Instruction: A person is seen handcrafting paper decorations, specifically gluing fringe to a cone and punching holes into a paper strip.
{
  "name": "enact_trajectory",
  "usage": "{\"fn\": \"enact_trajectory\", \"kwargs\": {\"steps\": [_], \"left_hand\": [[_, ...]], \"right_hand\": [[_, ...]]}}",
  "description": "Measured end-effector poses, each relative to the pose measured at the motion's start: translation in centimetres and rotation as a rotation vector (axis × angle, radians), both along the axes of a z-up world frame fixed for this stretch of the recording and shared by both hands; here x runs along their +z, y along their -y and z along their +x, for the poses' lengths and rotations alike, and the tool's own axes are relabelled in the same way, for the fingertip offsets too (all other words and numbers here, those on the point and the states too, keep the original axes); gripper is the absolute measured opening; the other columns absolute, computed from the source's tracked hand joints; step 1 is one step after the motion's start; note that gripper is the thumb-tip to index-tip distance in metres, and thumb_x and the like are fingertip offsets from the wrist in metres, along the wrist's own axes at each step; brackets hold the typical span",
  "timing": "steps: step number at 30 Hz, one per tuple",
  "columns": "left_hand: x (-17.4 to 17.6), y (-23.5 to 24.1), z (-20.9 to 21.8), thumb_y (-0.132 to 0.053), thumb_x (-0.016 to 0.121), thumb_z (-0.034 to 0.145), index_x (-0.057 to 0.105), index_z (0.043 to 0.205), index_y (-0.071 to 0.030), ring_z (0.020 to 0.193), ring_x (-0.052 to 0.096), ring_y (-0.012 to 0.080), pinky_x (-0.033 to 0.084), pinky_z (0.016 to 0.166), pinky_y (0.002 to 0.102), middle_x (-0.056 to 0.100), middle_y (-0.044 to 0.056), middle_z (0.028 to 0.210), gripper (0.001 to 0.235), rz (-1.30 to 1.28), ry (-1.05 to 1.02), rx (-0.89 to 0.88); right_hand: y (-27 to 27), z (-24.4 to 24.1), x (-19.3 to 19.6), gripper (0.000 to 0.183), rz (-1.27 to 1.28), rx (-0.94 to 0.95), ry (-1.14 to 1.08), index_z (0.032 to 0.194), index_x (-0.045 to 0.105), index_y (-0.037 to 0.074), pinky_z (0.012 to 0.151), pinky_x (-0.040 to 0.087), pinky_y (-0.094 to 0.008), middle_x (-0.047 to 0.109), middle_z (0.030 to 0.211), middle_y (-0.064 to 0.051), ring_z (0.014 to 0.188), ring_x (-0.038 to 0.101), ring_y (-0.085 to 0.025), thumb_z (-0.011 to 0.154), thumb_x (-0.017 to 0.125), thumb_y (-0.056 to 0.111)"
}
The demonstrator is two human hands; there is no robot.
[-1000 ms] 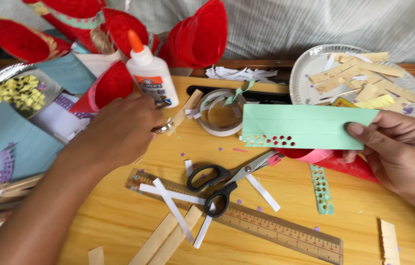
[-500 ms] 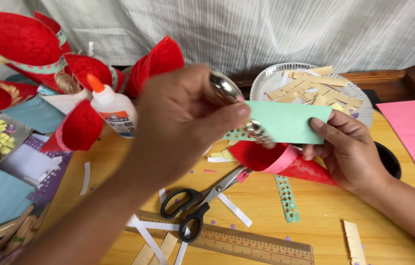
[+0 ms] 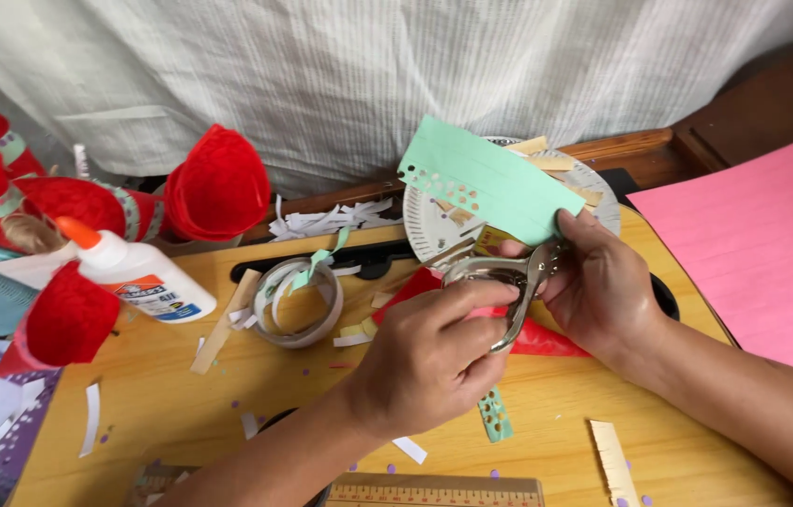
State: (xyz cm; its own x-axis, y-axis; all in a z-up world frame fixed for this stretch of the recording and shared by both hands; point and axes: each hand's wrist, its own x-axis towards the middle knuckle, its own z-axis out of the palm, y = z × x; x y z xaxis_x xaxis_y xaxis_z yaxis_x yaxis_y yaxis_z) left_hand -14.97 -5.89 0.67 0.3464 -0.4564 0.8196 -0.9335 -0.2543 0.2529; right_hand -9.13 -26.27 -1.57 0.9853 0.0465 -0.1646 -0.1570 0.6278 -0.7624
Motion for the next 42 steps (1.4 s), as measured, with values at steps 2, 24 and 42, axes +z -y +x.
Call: {"fn": "enact_trajectory", "kwargs": {"steps": [2, 24, 42], "left_hand": [[0.1, 0.0, 0.2, 0.012, 0.063, 0.090, 0.062, 0.089, 0.004, 0.087, 0.068, 0.0282, 0.057, 0.077, 0.038, 0.063, 0.018, 0.113, 0.008, 0.049, 0.043, -0.004], [3.3, -0.8, 3.8, -0.018, 0.067, 0.096, 0.069, 0.092, -0.010, 0.078, 0.063, 0.0286, 0.047, 0.073, 0.043, 0.071, 0.004, 0.088, 0.009, 0.130, -0.094, 0.218], [1.2, 2.4, 2.4, -0.077, 0.039, 0.094, 0.077, 0.084, -0.011, 0.098, 0.058, 0.0279, 0.036, 0.091, 0.048, 0.075, 0.005, 0.090, 0.077, 1.017, -0.266, 0.244]], "right_hand": [[0.1, 0.3, -0.3, 0.016, -0.007, -0.064, -0.045, 0.116, 0.048, 0.009, 0.053, 0.049, -0.033, 0.067, 0.079, -0.020, 0.074, 0.072, -0.029, 0.110, 0.044, 0.023], [6.0, 1.5, 5.2, 0.010, 0.326, -0.226, 0.071, 0.105, 0.053, 0.006, 0.043, 0.041, -0.013, 0.052, 0.073, -0.002, 0.050, 0.041, -0.004, 0.111, 0.049, 0.012], [7.8, 2.8, 4.9, 0.010, 0.298, -0.353, 0.070, 0.103, 0.044, 0.007, 0.050, 0.039, -0.015, 0.053, 0.083, -0.003, 0.054, 0.040, -0.004, 0.110, 0.050, 0.011]]}}
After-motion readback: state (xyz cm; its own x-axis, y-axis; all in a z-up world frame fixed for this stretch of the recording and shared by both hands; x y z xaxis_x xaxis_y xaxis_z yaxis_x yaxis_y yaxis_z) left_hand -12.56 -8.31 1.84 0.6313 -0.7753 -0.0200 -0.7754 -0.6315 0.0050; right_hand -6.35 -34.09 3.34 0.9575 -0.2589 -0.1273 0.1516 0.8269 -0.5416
